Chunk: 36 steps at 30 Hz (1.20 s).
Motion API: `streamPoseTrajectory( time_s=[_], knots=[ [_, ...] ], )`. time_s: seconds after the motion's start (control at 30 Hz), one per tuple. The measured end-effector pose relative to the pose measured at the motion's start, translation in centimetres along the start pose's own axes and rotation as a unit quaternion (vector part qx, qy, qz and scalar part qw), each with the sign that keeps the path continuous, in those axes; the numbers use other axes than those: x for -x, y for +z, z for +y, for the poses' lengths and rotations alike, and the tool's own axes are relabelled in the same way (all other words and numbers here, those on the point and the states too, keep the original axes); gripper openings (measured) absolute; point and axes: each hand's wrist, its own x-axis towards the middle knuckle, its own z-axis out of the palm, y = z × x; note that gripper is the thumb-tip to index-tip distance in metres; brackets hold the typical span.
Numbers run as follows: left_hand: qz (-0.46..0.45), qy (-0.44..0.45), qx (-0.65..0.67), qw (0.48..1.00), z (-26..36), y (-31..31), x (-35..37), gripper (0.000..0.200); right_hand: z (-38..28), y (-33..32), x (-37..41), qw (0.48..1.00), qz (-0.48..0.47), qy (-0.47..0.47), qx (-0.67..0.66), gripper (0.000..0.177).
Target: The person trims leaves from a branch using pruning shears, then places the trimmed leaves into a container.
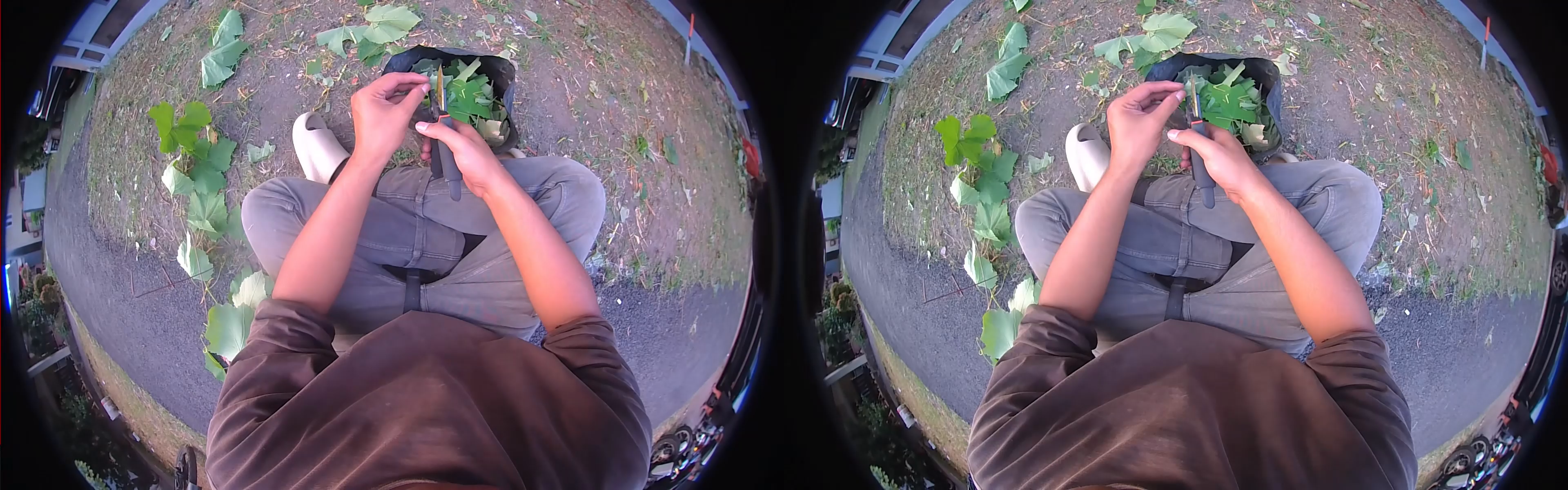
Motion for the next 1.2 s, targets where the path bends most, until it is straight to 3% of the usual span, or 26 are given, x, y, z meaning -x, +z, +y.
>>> streamPoseTrajectory(
  time_s=[0.07,0.17,0.6,0.7,0.77,0.8,0.87,1.0,1.07,1.1,1.17,1.2],
  knots=[
    [-0.005,0.036,-0.1,0.994,1.5,0.1,0.4,0.015,-0.3,0.1,0.2,1.0,0.01,0.014,-0.012,0.038],
    [-0.032,0.1,-0.106,0.989,1.1,0.1,0.3,0.017,-0.2,-0.2,0.1,1.0,0.01,0.008,-0.006,0.037],
    [-0.015,0.12,-0.097,0.988,0.6,-0.1,-0.2,0.017,0.6,-0.6,-0.1,0.999,0.001,-0.028,0.034,0.039],
    [0.007,0.114,-0.046,0.992,0.1,0.0,-0.5,0.018,-0.3,-0.5,-0.2,0.999,0.006,0.017,-0.045,0.042],
    [0.022,0.099,-0.05,0.994,-0.4,-0.1,-0.8,0.021,-1.2,-0.9,-0.1,0.97,-0.016,0.069,-0.233,0.044],
    [0.022,0.1,-0.05,0.994,-0.7,-0.2,-0.8,0.021,-1.7,-1.4,0.0,0.957,-0.027,0.098,-0.271,0.053],
    [-0.04,0.147,-0.18,0.972,-0.8,-0.4,-1.0,0.028,-1.6,-1.7,0.1,0.953,-0.05,0.095,-0.284,0.054],
    [-0.04,0.196,-0.248,0.948,-0.5,-0.2,-0.5,0.035,-1.4,-0.9,0.4,0.963,-0.069,0.088,-0.244,0.052],
    [-0.057,0.018,-0.036,0.998,0.2,0.3,-0.1,0.046,-1.1,-0.9,0.5,0.974,-0.085,0.056,-0.203,0.046],
    [-0.064,-0.073,0.072,0.993,0.5,0.5,-0.1,0.053,-0.9,-1.0,0.4,0.974,-0.084,0.055,-0.204,0.046],
    [-0.107,-0.115,0.132,0.979,0.6,-0.5,-0.7,0.058,-0.8,-0.8,0.2,0.95,-0.175,0.008,-0.258,0.045],
    [-0.17,-0.192,0.19,0.948,0.8,-1.3,-0.9,0.056,-0.9,-0.9,0.3,0.941,-0.204,0.003,-0.269,0.043]
  ],
)
